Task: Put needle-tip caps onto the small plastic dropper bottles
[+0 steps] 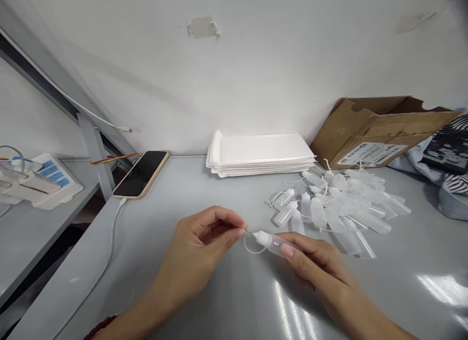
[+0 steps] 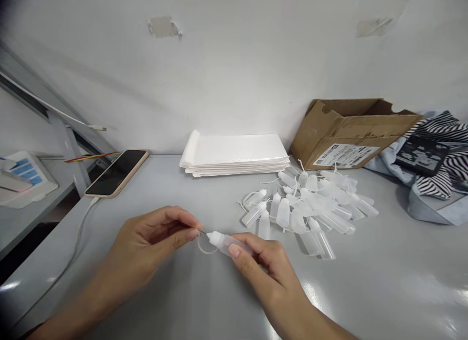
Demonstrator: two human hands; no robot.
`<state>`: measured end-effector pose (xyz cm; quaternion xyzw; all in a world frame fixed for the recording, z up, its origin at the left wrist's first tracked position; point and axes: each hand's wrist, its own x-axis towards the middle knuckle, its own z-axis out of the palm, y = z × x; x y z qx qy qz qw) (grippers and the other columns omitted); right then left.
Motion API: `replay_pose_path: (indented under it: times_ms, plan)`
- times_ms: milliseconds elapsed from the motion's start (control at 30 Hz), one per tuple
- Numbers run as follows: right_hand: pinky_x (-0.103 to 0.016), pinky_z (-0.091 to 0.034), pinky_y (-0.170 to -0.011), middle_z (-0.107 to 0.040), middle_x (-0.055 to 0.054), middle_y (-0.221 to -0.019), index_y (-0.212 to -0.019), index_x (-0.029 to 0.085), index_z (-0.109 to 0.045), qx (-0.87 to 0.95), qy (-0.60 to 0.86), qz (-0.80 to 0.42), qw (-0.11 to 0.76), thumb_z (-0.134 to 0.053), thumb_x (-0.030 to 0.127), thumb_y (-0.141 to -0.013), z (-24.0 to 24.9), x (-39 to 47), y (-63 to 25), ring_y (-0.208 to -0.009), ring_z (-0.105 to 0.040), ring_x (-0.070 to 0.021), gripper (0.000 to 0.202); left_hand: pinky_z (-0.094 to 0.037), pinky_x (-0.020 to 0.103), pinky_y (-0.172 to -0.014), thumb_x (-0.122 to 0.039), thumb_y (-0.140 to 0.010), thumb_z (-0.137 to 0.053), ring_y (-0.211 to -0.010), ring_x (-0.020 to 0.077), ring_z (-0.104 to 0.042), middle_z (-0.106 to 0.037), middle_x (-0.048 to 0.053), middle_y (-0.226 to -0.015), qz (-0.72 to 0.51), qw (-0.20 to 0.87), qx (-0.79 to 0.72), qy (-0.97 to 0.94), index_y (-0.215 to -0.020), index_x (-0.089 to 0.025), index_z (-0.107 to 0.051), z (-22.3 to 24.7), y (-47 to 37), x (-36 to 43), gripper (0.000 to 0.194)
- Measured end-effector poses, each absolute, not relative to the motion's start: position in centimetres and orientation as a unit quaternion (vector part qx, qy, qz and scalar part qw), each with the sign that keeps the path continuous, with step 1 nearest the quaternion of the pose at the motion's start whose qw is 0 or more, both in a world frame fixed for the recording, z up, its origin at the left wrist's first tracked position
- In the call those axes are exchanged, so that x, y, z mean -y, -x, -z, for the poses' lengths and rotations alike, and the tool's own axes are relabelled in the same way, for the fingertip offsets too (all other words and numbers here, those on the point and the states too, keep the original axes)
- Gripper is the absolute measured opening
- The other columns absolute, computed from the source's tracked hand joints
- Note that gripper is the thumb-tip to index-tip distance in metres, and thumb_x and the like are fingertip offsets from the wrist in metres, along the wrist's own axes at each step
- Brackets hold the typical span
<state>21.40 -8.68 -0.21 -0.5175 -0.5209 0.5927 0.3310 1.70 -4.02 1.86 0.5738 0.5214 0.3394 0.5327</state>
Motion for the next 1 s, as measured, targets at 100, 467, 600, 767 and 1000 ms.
replay_pose_path:
  times_ms: [100,467,600,767,1000]
  plan:
    - [-0.022,-0.020,-0.046,-0.032,0.004,-0.056,-0.096,0.022,-0.068,0.526,0.523,-0.582,0.333,-0.047,0.049,-0.089,0.1,8.6,-21.4,-0.051,-0.029,-0.0082,0.035,-0.049,0.021,-0.065,-0.021,-0.078,-0.062,-0.070,0.0127,-0.061,-0.066,-0.002,-0.071,-0.323,0.494,-0.502,-0.632,-0.073,-0.020,-0.066,-2.0,-1.7,4.1,0.007]
    - [-0.024,-0.018,-0.047,-0.028,0.005,-0.054,-0.099,0.021,-0.065,0.500,0.534,-0.599,0.325,-0.045,0.053,-0.088,0.9,8.4,-21.3,-0.051,-0.026,-0.0097,0.040,-0.046,0.022,-0.063,-0.019,-0.082,-0.056,-0.069,0.0121,-0.060,-0.065,-0.003,-0.072,-0.321,0.450,-0.478,-0.682,-0.073,-0.021,-0.063,-1.2,-1.8,4.2,0.011]
    - [-0.024,-0.019,-0.047,-0.027,0.005,-0.055,-0.101,0.021,-0.064,0.506,0.532,-0.590,0.335,-0.045,0.052,-0.088,1.0,8.4,-21.4,-0.051,-0.026,-0.0099,0.039,-0.048,0.023,-0.074,-0.025,-0.080,-0.061,-0.081,0.0138,-0.062,-0.067,-0.002,-0.087,-0.309,0.456,-0.500,-0.669,-0.088,-0.024,-0.064,-1.3,-1.5,4.0,0.009]
    - [-0.024,-0.021,-0.048,-0.027,0.005,-0.055,-0.101,0.021,-0.065,0.520,0.531,-0.566,0.357,-0.044,0.053,-0.088,0.8,8.5,-21.5,-0.052,-0.027,-0.0101,0.040,-0.045,0.030,-0.081,-0.033,-0.081,-0.059,-0.087,0.0176,-0.059,-0.067,-0.003,-0.089,-0.249,0.410,-0.529,-0.700,-0.088,-0.027,-0.064,-1.8,-1.1,3.8,0.011]
    - [-0.024,-0.019,-0.047,-0.026,0.005,-0.055,-0.102,0.022,-0.063,0.515,0.530,-0.577,0.348,-0.044,0.053,-0.089,0.9,8.7,-21.4,-0.051,-0.025,-0.0100,0.038,-0.043,0.027,-0.073,-0.035,-0.085,-0.052,-0.080,0.0167,-0.058,-0.066,-0.003,-0.080,-0.234,0.421,-0.519,-0.707,-0.078,-0.024,-0.064,-2.2,-1.4,3.9,0.018]
